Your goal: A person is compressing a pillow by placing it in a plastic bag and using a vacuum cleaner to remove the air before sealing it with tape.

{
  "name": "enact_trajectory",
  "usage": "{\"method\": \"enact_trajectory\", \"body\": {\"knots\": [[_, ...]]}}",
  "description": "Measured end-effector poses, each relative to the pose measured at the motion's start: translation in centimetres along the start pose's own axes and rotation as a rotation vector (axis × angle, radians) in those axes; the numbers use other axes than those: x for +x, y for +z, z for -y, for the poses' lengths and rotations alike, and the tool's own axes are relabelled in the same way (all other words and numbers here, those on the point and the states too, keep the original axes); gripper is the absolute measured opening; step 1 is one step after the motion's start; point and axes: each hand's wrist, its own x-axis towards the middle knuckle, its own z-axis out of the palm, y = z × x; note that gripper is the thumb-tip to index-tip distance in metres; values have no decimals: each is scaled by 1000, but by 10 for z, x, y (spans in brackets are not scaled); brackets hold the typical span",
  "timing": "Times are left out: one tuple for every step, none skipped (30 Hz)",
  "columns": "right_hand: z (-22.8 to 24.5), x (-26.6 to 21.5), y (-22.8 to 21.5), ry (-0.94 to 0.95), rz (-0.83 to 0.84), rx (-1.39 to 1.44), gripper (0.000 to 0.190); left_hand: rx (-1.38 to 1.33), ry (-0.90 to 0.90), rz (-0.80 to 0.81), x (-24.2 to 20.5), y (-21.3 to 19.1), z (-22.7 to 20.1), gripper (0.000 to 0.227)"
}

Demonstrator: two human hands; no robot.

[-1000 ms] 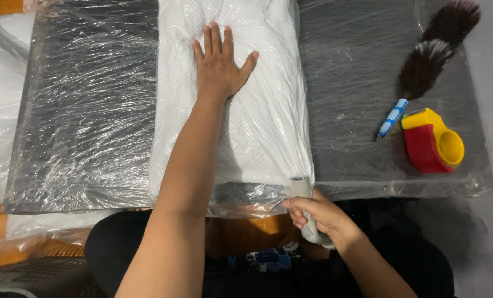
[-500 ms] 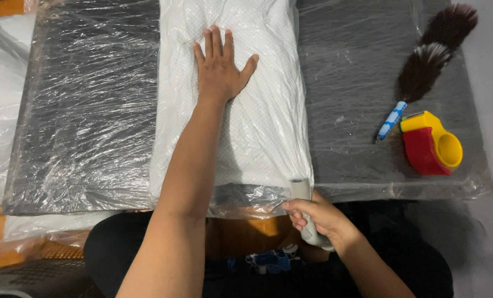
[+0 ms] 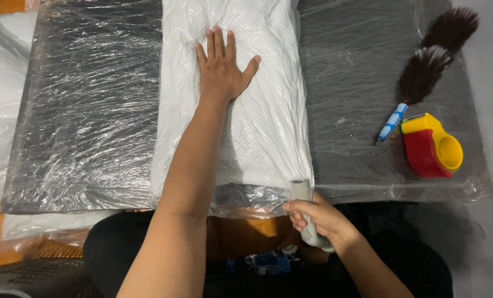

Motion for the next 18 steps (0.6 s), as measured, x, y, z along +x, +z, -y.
{"method": "enact_trajectory", "body": {"knots": [[1, -1, 1, 7, -12, -4, 10, 1, 0, 8, -1, -1, 0, 101], [2, -2, 2, 7, -12, -4, 10, 1, 0, 8, -1, -1, 0, 101], [2, -2, 3, 7, -19, -14, 8, -5, 0, 14, -1, -2, 0, 102], [3, -3, 4, 7, -25, -24, 7, -10, 0, 20, -1, -2, 0, 102], [2, -2, 3, 7, -26, -23, 7, -10, 0, 21, 0, -1, 0, 102], [1, -2, 3, -11, -8, -17, 6, -7, 3, 7, 0, 1, 0, 101], [0, -1, 2, -28, 9, -11, 6, -3, 6, -7, 0, 2, 1, 101], [0, -1, 2, -29, 9, -11, 6, -3, 6, -6, 0, 1, 0, 101], [-1, 0, 1, -29, 18, -10, 6, -3, 3, 13, 0, 1, 0, 101], [-2, 0, 0, -30, 28, -9, 6, -3, 0, 31, 1, 0, 0, 102], [-2, 0, 0, -30, 28, -9, 6, -3, 0, 31, 1, 0, 0, 102], [-2, 0, 0, -18, 13, -18, 7, 12, -3, 35, 1, 0, 0, 102], [-1, 1, 0, -7, -1, -27, 9, 27, -6, 39, 1, 0, 0, 101], [-1, 0, 1, -7, -1, -28, 9, 27, -6, 38, 1, 0, 0, 101], [-1, 0, 1, -21, 3, -30, 7, 18, -2, 27, 0, 1, 0, 101], [-1, -1, 2, -34, 6, -31, 6, 10, 1, 18, 0, 2, 0, 101], [-2, 0, 2, -34, 7, -31, 6, 10, 1, 18, 0, 1, 0, 101], [-3, 0, 1, -12, -10, -18, 7, 15, 0, 26, 0, 0, 0, 101]]}}
